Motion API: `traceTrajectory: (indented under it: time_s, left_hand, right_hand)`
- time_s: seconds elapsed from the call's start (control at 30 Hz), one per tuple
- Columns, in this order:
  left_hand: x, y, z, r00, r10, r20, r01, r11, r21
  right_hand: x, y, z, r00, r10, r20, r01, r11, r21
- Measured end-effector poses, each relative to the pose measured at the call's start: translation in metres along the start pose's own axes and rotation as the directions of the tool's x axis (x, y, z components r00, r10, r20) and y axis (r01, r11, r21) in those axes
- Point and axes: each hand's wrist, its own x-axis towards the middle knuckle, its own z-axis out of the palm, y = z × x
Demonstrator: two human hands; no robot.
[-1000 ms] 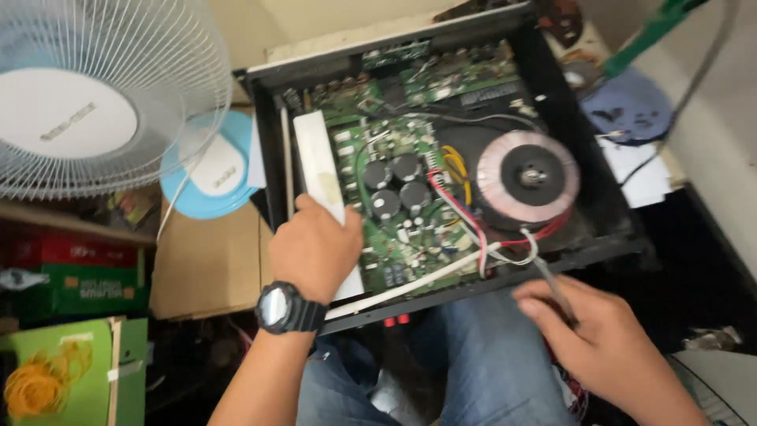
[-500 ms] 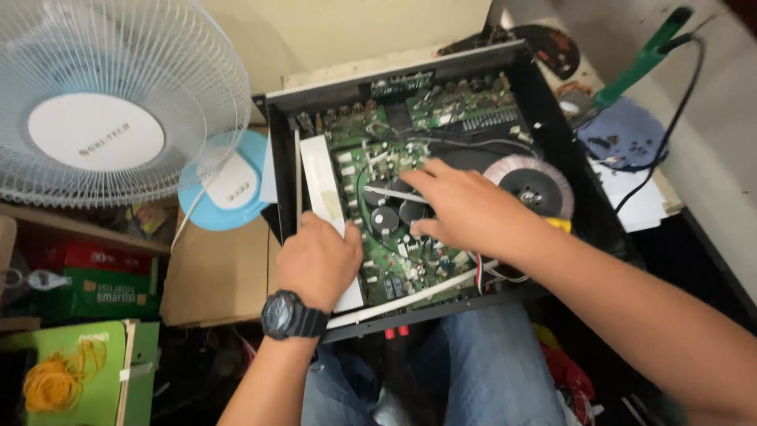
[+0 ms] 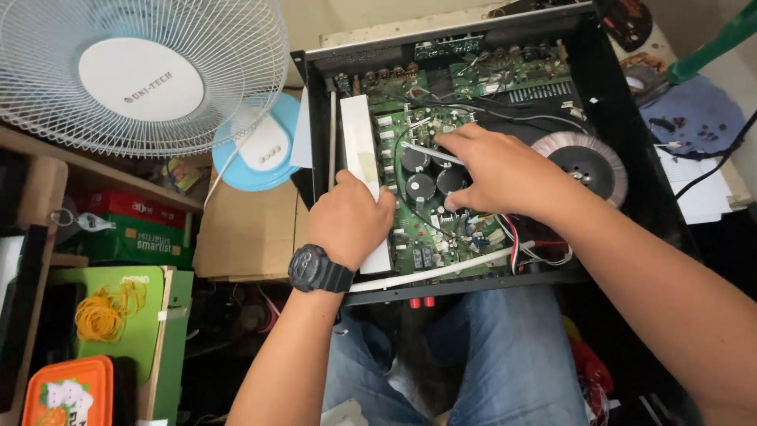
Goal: The person uses a screwdriver to tighten screws on the front panel of an open electronic device, likely an amplifier or receiver. They also reach down to the floor to retrieve a cable and manipulate wires inside the device's chassis.
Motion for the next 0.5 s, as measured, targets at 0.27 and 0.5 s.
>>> traceTrajectory:
  time_s: [0.27, 0.5]
  left_hand:
    - [0.002, -0.004, -0.001, 0.999, 0.050, -0.010, -0.050, 0.998, 0.030]
    - [-0.004, 0.009, -0.001, 0.999, 0.018, -0.027, -0.014, 0.990, 0.143]
  right_hand:
    - [0.001, 0.002, 0.005, 1.000, 0.013, -0.001, -0.013, 0.999, 0.050]
    - [0.000, -0.001, 0.006, 0.999, 0.043, 0.009, -0.043, 0.999, 0.029]
